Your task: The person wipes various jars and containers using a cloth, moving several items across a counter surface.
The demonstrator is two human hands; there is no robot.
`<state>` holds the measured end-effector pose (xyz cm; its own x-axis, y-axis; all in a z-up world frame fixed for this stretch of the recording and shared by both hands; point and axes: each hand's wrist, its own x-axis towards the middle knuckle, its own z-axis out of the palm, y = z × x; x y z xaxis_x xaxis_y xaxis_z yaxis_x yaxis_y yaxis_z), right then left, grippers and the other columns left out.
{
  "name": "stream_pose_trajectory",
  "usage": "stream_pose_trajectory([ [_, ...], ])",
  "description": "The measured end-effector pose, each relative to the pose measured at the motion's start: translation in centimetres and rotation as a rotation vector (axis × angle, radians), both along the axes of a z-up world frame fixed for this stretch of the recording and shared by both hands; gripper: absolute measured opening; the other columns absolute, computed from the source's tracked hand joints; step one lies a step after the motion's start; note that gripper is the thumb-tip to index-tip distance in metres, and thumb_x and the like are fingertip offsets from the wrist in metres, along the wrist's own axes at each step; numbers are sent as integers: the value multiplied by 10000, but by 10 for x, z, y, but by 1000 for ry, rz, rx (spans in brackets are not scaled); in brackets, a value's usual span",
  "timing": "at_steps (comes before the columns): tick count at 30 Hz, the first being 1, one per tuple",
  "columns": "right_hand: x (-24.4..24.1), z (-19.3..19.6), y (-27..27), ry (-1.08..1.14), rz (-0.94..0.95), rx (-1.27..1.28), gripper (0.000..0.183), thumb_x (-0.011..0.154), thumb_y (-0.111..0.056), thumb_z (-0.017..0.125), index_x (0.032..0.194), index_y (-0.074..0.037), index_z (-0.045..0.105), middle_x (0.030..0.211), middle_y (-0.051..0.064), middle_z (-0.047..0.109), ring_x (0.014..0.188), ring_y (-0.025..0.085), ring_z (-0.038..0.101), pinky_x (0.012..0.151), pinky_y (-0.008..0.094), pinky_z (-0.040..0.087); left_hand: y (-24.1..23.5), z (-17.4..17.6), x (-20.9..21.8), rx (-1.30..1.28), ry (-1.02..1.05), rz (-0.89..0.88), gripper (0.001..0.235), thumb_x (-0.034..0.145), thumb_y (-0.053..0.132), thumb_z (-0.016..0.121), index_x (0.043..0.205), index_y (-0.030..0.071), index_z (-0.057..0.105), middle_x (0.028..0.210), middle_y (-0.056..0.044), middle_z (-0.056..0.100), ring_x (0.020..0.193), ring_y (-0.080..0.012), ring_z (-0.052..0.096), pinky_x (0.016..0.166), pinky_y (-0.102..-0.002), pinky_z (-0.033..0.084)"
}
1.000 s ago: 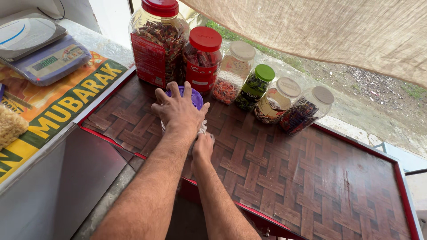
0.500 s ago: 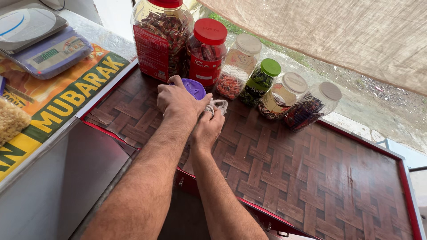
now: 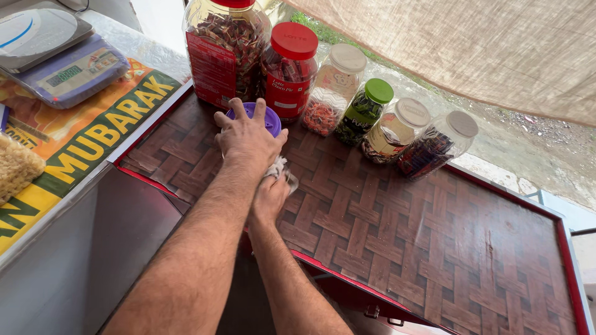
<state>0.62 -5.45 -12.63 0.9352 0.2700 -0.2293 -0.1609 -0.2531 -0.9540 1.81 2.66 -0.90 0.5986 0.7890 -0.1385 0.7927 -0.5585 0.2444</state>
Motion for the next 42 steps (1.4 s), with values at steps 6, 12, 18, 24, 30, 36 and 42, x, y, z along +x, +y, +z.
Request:
stream_pose_trajectory([
  [6, 8, 32, 2, 425, -45, 59, 537, 996, -360, 458, 1439, -57, 462, 1361, 151, 524, 1204, 280, 578, 953, 477, 547, 6, 10, 0, -169, 153, 135, 1081, 838, 866, 530, 1649, 255, 161, 1454, -310, 320, 1275, -504, 530, 746, -448, 701],
  [12, 30, 31, -1, -467, 83, 9, 492, 1008, -298, 452, 1419, -38, 527, 1322, 159, 493, 1266, 283, 508, 1073, 501, 439, 15, 3, -2, -239, -5, 175, 1144, 832, 930, 445, 1656, 217, 97, 1441, -316, 327, 1225, -493, 604, 828, -489, 641],
  [18, 31, 7, -26, -45, 292, -297, 449, 1021, -328, 436, 1380, -73, 524, 1202, 130, 558, 1119, 248, 603, 1016, 480, 507, 16, 1, -9, -290, 12, 112, 1183, 798, 933, 460, 1656, 215, 73, 1463, -306, 305, 1282, -531, 560, 873, -517, 660],
  [24, 50, 54, -14, -431, 112, 85, 358, 1010, -177, 360, 1268, 4, 529, 1202, 207, 579, 1060, 292, 646, 840, 458, 628, 24, -8, -19, -300, -61, 113, 1035, 852, 864, 469, 1636, 299, 96, 1507, -265, 258, 1385, -520, 443, 1022, -610, 554],
  [30, 62, 98, 11, -824, 495, -144, 510, 962, -276, 491, 1441, -112, 557, 1507, 157, 502, 1309, 357, 538, 1112, 522, 437, 34, -27, -20, -547, -244, 220, 682, 990, 489, 499, 1594, 509, 181, 1544, -175, 223, 1475, -478, 344, 1170, -608, 455],
  [36, 52, 106, 12, -842, 625, -516, 478, 943, -380, 450, 1378, -255, 601, 1592, -8, 453, 1439, 335, 363, 1159, 631, 269, 46, -42, -20, -637, -346, 176, 656, 1109, 447, 400, 1639, 443, 14, 1656, -129, 116, 1525, -412, 231, 1239, -587, 271],
  [42, 56, 103, 13, -945, 666, -627, 477, 963, -410, 454, 1408, -292, 580, 1669, 56, 310, 1521, 386, 249, 1209, 694, 151, 43, -38, -33, -544, -255, 48, 746, 1078, 332, 471, 1671, 413, 26, 1675, -144, 237, 1515, -327, 372, 1267, -455, 354],
])
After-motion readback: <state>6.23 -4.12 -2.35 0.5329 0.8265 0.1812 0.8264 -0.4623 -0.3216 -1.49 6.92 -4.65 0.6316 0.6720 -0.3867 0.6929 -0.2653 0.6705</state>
